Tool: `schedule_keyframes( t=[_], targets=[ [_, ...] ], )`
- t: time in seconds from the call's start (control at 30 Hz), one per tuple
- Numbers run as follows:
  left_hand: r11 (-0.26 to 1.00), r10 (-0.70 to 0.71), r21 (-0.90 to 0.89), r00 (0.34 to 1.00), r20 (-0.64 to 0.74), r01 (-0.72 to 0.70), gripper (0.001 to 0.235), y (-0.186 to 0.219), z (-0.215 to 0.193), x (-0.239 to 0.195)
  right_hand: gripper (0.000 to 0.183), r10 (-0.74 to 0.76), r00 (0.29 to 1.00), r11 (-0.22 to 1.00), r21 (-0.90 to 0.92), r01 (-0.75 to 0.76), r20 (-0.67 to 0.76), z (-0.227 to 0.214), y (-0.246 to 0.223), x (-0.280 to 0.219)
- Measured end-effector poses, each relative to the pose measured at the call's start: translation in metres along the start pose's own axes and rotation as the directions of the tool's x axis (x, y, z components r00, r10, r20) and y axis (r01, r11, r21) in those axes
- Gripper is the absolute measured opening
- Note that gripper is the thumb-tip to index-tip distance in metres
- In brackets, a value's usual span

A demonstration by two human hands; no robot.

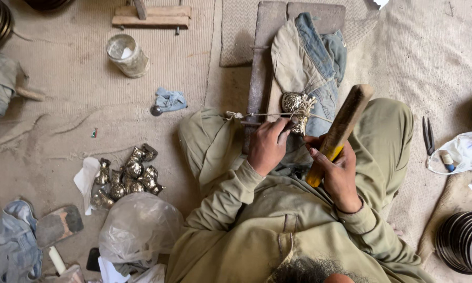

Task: The person sits on the floor and uses a hammer and a metal punch to emboss decorative patterns onto small silver-colored metal pieces. They repeatedly reposition the pieces on a padded support, strike them with the hammer, and occasionally inspect the work. The person also handles a plastic bag containing similar finished pieces.

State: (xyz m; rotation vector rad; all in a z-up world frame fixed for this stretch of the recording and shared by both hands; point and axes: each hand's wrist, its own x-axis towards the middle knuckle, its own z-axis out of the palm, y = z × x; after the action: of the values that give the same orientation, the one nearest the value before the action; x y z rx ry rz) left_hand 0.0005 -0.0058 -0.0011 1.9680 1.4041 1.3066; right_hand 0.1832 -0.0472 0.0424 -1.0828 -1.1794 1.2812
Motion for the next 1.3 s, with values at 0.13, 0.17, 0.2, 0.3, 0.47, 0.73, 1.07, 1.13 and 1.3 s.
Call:
schedule_keyframes(
  t=[0.13,0.17,0.2,0.3,0.47,0.73,1.07,1.13,1.3],
  targets=[
    [0.998,-0.003,0.058,1.000,-0.027,0.005,0.032,-0.005,0.011,0.003,0.032,-0.064,0.998,0.997,0.033,0.063,0.013,0.004,0.012,0.000],
    [0.997,-0.008,0.080,1.000,-0.007,0.009,0.032,-0.005,0.013,0.003,0.032,-0.099,0.995,0.995,0.031,0.099,0.009,0.004,0.016,-0.001],
    [0.994,-0.015,0.104,1.000,0.012,0.014,0.032,-0.005,0.014,0.004,0.033,-0.072,0.997,0.997,0.017,0.071,0.016,0.004,0.019,0.000],
    [0.993,0.010,0.117,1.000,0.015,-0.011,0.032,-0.005,0.011,0.008,0.034,-0.001,0.999,1.000,-0.014,0.002,0.039,-0.002,0.025,0.002],
    [0.999,-0.031,-0.029,0.997,-0.073,0.029,0.021,0.000,-0.001,0.006,0.032,0.084,0.995,0.985,-0.150,-0.091,-0.053,-0.033,0.028,0.003],
    [0.746,-0.231,-0.648,0.972,-0.031,0.157,0.023,-0.013,0.024,0.031,0.063,-0.109,0.983,0.922,-0.355,0.156,0.149,-0.067,-0.012,0.046],
    [0.865,-0.141,-0.495,0.987,-0.073,0.087,0.040,-0.005,0.019,0.037,0.048,-0.333,0.871,0.153,-0.891,0.427,0.361,-0.060,-0.100,0.084],
    [0.873,-0.130,-0.481,0.989,-0.066,0.083,0.041,-0.004,0.017,0.036,0.046,-0.406,0.813,0.232,-0.813,0.534,0.418,-0.054,-0.110,0.086],
    [0.920,-0.109,-0.386,0.992,-0.071,0.073,0.036,-0.005,0.017,0.038,0.047,-0.314,0.694,-0.237,-0.761,0.603,0.648,-0.052,-0.126,0.096]
  ],
)
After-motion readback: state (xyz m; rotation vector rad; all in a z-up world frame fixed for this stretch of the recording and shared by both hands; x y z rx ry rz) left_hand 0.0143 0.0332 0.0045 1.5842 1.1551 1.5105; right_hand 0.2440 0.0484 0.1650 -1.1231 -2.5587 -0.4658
